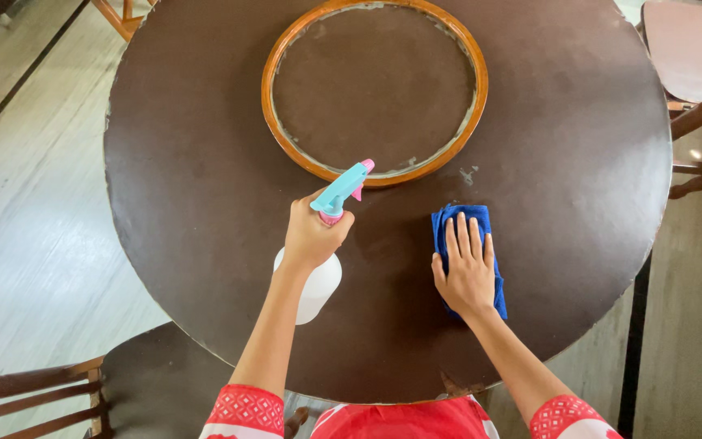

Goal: The person folds a blue cloth, then sprays a cleaning solution onto a round wooden table and wipes the surface with the cloth. The person cleans the main table area and the inner circular tray section.

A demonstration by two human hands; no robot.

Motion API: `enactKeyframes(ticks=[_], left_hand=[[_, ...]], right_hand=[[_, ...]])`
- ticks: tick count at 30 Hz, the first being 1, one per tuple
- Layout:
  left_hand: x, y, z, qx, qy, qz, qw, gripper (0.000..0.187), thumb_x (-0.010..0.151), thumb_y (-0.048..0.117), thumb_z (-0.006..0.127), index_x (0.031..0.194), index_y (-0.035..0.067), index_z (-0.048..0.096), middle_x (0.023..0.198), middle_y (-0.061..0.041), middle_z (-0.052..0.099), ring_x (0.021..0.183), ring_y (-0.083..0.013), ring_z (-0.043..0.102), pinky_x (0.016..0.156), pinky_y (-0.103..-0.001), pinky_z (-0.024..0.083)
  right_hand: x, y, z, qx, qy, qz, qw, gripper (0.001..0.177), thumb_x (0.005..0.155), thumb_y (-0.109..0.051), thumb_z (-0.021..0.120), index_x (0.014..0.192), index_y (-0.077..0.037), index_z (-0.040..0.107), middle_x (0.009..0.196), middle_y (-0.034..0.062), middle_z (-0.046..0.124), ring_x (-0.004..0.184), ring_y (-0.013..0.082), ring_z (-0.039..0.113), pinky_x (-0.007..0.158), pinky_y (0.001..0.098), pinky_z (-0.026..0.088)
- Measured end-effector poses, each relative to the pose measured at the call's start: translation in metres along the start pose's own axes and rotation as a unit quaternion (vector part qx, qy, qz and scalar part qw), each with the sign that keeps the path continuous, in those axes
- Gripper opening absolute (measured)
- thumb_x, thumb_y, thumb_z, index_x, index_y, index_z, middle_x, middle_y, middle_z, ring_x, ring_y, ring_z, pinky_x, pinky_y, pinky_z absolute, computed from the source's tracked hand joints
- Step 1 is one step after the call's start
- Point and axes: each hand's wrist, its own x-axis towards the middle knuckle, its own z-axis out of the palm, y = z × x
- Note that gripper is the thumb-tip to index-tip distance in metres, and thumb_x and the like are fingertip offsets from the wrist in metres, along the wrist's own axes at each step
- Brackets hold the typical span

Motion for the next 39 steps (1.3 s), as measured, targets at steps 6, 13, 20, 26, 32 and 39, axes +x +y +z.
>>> enactKeyframes(ticks=[6, 13, 20, 26, 32, 39], left_hand=[[0.0, 0.002, -0.002, -0.024, -0.006, -0.034, 0.999, 0.015, 0.078, 0.005, 0.065, 0.091, -0.001, 0.069, 0.053, 0.0, 0.054, 0.044, -0.0066, 0.05, 0.046, -0.027, 0.044], [0.001, -0.004, 0.004, 0.02, 0.002, 0.055, 0.998, 0.027, 0.078, 0.004, 0.065, 0.103, -0.001, 0.073, 0.057, -0.002, 0.052, 0.051, -0.0081, 0.044, 0.051, -0.028, 0.045], [0.002, -0.001, 0.002, 0.003, -0.006, 0.006, 1.0, 0.024, 0.078, 0.004, 0.065, 0.099, -0.002, 0.072, 0.055, -0.001, 0.056, 0.047, -0.0072, 0.052, 0.048, -0.027, 0.046], [0.001, -0.002, 0.003, 0.003, -0.008, -0.004, 1.0, 0.009, 0.079, 0.005, 0.066, 0.083, -0.003, 0.065, 0.053, -0.001, 0.056, 0.045, -0.0075, 0.054, 0.047, -0.027, 0.046], [0.002, 0.0, 0.002, -0.007, -0.006, -0.003, 1.0, 0.006, 0.077, 0.004, 0.065, 0.081, 0.0, 0.064, 0.053, -0.001, 0.055, 0.044, -0.0077, 0.053, 0.045, -0.027, 0.044], [-0.001, 0.0, 0.003, -0.019, -0.006, -0.022, 1.0, 0.011, 0.078, 0.006, 0.066, 0.074, 0.001, 0.057, 0.053, 0.0, 0.054, 0.043, -0.0082, 0.053, 0.045, -0.027, 0.044]], right_hand=[[-0.006, -0.024, -0.007, -0.002, -0.01, -0.019, 1.0, 0.07, 0.095, -0.035, 0.051, 0.155, -0.001, 0.037, 0.164, 0.0187, 0.032, 0.152, 0.0358, 0.026, 0.124, 0.0526, 0.015], [-0.015, -0.061, -0.015, 0.034, -0.015, -0.048, 0.998, 0.07, 0.092, -0.031, 0.053, 0.154, -0.001, 0.037, 0.162, 0.0189, 0.033, 0.151, 0.0356, 0.027, 0.124, 0.053, 0.016], [-0.027, -0.11, -0.011, 0.057, -0.041, -0.066, 0.995, 0.07, 0.092, -0.033, 0.054, 0.152, -0.001, 0.038, 0.161, 0.0185, 0.032, 0.151, 0.0353, 0.025, 0.123, 0.0539, 0.014], [-0.031, -0.116, -0.013, 0.087, -0.036, -0.122, 0.988, 0.069, 0.092, -0.035, 0.057, 0.152, -0.005, 0.041, 0.162, 0.0157, 0.035, 0.151, 0.0325, 0.028, 0.123, 0.0529, 0.016], [-0.029, -0.074, -0.026, 0.072, -0.018, -0.113, 0.991, 0.07, 0.09, -0.035, 0.059, 0.152, -0.006, 0.043, 0.16, 0.0136, 0.038, 0.149, 0.0305, 0.032, 0.123, 0.0523, 0.019], [-0.03, -0.001, -0.029, 0.008, -0.013, -0.036, 0.999, 0.071, 0.089, -0.036, 0.059, 0.153, -0.009, 0.042, 0.161, 0.0143, 0.038, 0.15, 0.0313, 0.032, 0.122, 0.0539, 0.021]])
